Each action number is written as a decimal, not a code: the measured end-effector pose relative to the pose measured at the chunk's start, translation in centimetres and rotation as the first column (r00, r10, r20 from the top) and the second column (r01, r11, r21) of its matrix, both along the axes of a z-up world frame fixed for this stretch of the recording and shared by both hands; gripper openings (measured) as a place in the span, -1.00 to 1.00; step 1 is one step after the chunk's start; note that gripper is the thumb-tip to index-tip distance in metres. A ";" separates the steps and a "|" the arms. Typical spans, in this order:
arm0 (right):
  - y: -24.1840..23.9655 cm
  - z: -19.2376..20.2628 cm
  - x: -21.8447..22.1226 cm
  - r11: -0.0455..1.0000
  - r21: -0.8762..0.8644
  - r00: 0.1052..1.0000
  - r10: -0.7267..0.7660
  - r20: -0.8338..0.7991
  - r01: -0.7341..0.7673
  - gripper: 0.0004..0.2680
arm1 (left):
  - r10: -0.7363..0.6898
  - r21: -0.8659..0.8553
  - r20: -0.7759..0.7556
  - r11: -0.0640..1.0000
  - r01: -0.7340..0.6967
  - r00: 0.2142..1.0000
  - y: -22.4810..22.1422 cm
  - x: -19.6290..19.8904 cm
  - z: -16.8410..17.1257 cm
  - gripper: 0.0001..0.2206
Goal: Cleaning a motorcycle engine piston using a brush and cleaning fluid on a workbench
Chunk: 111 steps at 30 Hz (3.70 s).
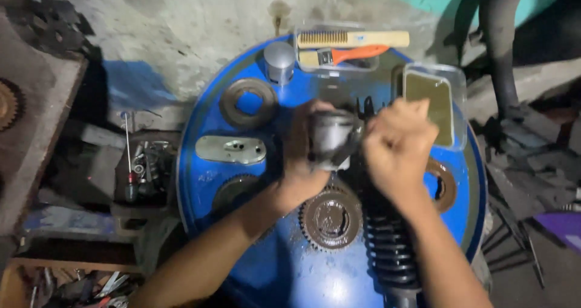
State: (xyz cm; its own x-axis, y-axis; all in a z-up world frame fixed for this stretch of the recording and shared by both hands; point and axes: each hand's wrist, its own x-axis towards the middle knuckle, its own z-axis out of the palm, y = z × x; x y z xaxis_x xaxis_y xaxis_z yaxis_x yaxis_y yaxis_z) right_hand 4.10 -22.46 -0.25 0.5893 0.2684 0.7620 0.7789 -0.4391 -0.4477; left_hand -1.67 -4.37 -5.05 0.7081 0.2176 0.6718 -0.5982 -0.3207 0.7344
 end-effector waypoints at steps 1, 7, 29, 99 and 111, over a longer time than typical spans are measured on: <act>0.6 0.4 -0.2 1.000 -0.027 1.000 0.015 0.005 -0.015 -0.78 | 0.032 0.012 0.004 0.999 -0.032 0.999 0.1 0.4 0.3 -0.46; -0.7 0.0 -0.3 0.993 -0.109 0.998 -0.049 0.038 0.052 -0.72 | 0.000 -0.057 -0.157 0.998 -0.009 0.988 -0.4 -0.3 1.3 -0.41; 1.5 0.3 -1.2 0.995 0.010 0.995 0.097 -0.031 -0.097 -0.59 | 0.235 0.257 -0.048 0.942 -0.215 0.971 1.1 2.5 0.5 -0.57; -7.0 3.4 2.6 0.915 -0.277 0.954 -0.261 0.147 0.293 -0.74 | -0.116 0.075 0.264 0.992 0.100 0.957 5.3 3.0 3.8 -0.03; -4.9 4.3 2.8 0.882 -0.290 0.904 -0.273 0.328 0.371 -0.68 | -0.256 -0.074 0.133 0.961 0.267 0.958 5.3 4.4 3.0 -0.04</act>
State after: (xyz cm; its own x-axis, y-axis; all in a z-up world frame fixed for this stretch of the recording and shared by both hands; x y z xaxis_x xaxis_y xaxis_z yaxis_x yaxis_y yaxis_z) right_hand 6.89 -27.34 4.07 0.4723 0.3687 0.8006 0.6356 -0.7718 -0.0196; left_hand 2.75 0.94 -2.08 0.6629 0.0993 0.7421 -0.7384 -0.0774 0.6699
